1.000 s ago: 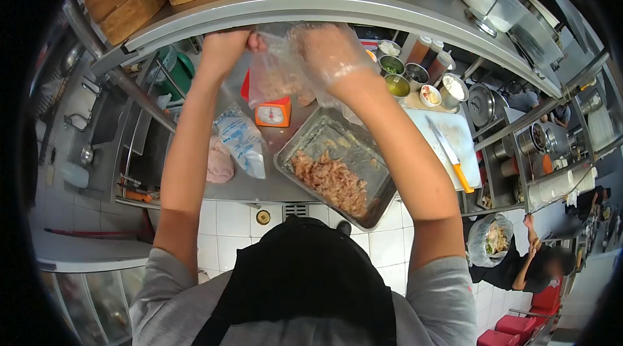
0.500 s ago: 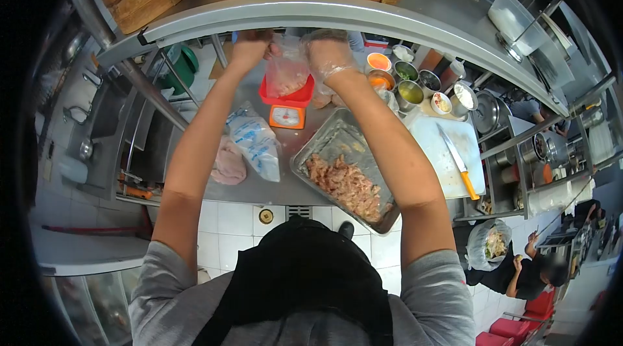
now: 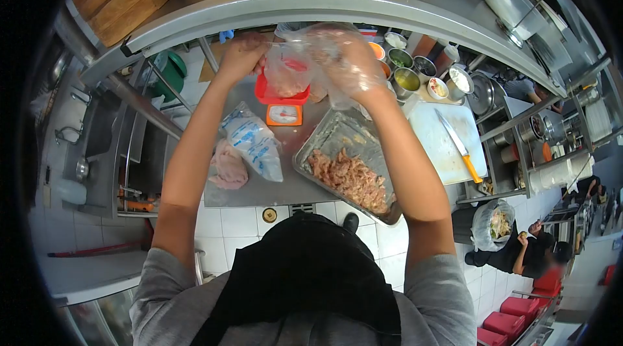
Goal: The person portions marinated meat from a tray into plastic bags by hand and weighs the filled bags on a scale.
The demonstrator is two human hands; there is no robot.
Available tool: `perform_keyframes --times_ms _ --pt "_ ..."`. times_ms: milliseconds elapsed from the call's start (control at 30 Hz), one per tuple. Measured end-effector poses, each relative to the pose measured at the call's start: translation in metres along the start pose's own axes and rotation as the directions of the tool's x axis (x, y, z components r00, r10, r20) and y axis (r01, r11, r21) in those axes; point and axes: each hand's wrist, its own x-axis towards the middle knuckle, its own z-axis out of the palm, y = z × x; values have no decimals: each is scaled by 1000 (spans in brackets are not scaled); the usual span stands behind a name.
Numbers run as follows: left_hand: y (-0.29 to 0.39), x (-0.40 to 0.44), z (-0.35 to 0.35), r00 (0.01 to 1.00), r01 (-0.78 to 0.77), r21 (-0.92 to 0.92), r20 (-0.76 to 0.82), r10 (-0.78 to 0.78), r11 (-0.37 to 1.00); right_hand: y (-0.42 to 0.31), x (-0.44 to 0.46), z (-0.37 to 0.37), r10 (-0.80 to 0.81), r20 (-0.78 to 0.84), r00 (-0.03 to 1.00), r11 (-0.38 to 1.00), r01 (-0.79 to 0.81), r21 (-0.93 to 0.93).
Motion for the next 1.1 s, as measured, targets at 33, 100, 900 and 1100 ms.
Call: perform_keyframes --times_ms 33,100,900,1100 --pt "-3 -1 1 1000 1 -28 -2 -1 1000 4 -8 -6 21 -49 999 1000 -20 7" --pt "-11 -3 5 1000 15 -63 -5 -16 998 14 -24 -19 61 -148 987 998 -58 25" --pt "-33 -30 65 966 -244 -114 -112 232 963 65 36 163 288 682 673 955 -254 -152" --pt "-31 -34 26 994 -101 -212 -68 88 972 64 42 176 304 742 598 898 80 -432"
